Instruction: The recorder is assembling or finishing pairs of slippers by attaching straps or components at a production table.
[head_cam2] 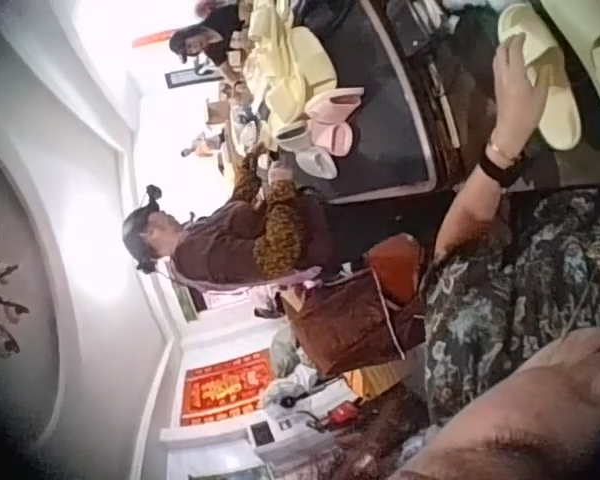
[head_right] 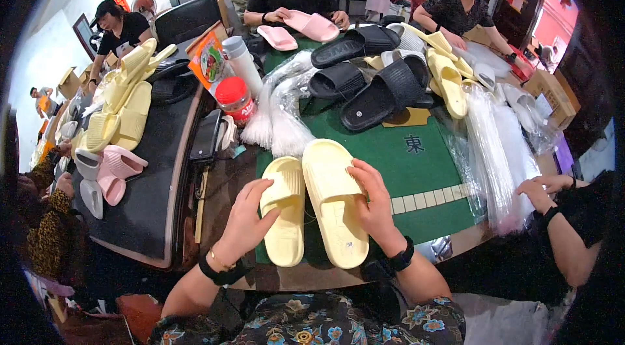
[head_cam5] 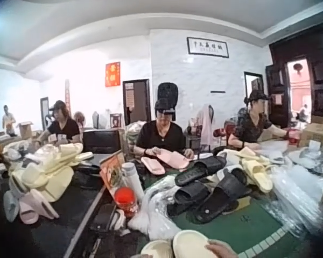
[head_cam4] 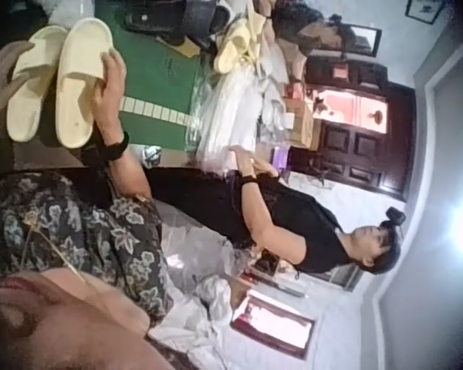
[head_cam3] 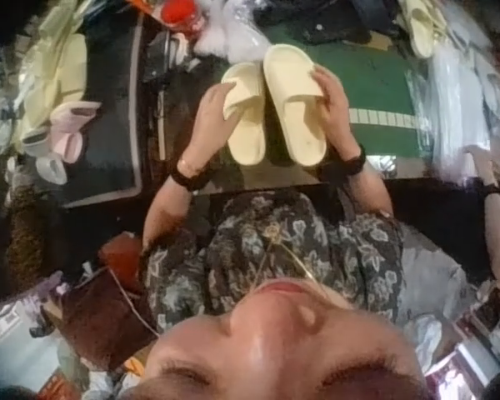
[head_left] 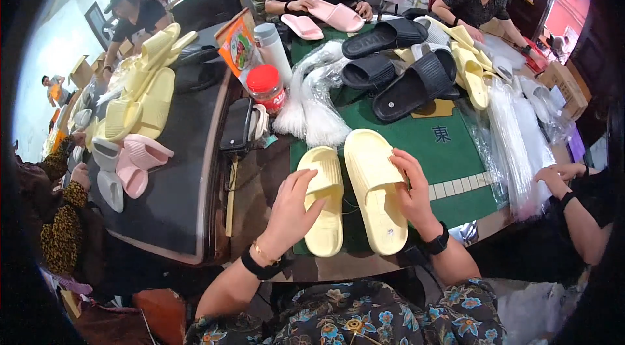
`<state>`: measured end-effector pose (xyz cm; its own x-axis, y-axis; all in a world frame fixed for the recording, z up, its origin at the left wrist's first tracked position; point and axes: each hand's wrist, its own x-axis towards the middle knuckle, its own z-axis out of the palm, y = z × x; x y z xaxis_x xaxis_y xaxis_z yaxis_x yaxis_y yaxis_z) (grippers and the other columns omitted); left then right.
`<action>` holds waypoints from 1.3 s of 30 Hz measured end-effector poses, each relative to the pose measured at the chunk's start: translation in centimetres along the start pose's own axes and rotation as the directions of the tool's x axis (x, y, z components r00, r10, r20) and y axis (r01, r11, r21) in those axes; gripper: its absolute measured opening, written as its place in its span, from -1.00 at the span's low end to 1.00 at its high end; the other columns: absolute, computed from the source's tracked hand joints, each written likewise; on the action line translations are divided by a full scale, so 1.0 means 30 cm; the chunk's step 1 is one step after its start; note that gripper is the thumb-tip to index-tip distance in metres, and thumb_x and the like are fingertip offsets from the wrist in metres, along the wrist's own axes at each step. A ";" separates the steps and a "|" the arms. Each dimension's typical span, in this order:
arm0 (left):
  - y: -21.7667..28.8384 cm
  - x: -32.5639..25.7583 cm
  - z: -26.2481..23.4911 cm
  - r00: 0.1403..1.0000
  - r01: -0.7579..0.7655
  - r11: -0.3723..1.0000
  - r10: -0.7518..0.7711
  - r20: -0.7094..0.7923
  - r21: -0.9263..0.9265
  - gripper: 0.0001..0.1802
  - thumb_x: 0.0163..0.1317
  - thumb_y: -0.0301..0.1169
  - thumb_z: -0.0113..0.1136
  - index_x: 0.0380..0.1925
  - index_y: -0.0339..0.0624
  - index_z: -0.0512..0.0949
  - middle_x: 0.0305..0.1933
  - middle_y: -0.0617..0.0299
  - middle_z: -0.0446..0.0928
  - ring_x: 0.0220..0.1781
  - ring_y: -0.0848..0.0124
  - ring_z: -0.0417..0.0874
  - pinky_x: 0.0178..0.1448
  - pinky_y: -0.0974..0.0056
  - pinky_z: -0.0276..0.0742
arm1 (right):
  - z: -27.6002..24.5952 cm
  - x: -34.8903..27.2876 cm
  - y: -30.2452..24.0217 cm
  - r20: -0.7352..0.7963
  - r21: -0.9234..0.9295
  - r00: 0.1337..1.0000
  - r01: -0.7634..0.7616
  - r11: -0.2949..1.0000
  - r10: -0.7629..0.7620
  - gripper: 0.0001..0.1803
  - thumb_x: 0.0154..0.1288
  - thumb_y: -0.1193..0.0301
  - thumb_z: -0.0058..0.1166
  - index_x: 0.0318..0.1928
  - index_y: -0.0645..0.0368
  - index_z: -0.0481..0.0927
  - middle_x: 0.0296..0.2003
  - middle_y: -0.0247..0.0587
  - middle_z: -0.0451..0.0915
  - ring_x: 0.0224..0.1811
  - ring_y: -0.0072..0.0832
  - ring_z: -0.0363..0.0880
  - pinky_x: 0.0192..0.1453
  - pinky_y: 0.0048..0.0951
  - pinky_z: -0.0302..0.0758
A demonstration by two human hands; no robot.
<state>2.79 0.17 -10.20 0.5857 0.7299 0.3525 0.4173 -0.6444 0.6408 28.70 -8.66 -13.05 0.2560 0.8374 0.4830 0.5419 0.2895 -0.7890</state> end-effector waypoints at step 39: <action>-0.046 0.353 0.236 0.947 0.319 0.890 -0.283 0.152 -0.325 -0.68 0.23 -0.24 0.21 -0.40 -0.34 0.67 -0.47 -0.07 0.64 -0.45 0.19 0.68 -0.30 0.11 0.52 | 0.012 -0.054 0.063 0.005 0.007 0.994 0.105 0.994 -0.106 -0.65 0.20 0.55 0.00 0.02 0.26 0.54 0.15 0.02 0.48 0.21 -0.13 0.45 0.26 -0.21 0.42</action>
<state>13.34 7.19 -12.18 0.5422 0.8388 0.0483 0.3322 -0.2669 0.9047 29.02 -9.30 -15.46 0.1931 0.8046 0.5615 0.5606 0.3792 -0.7362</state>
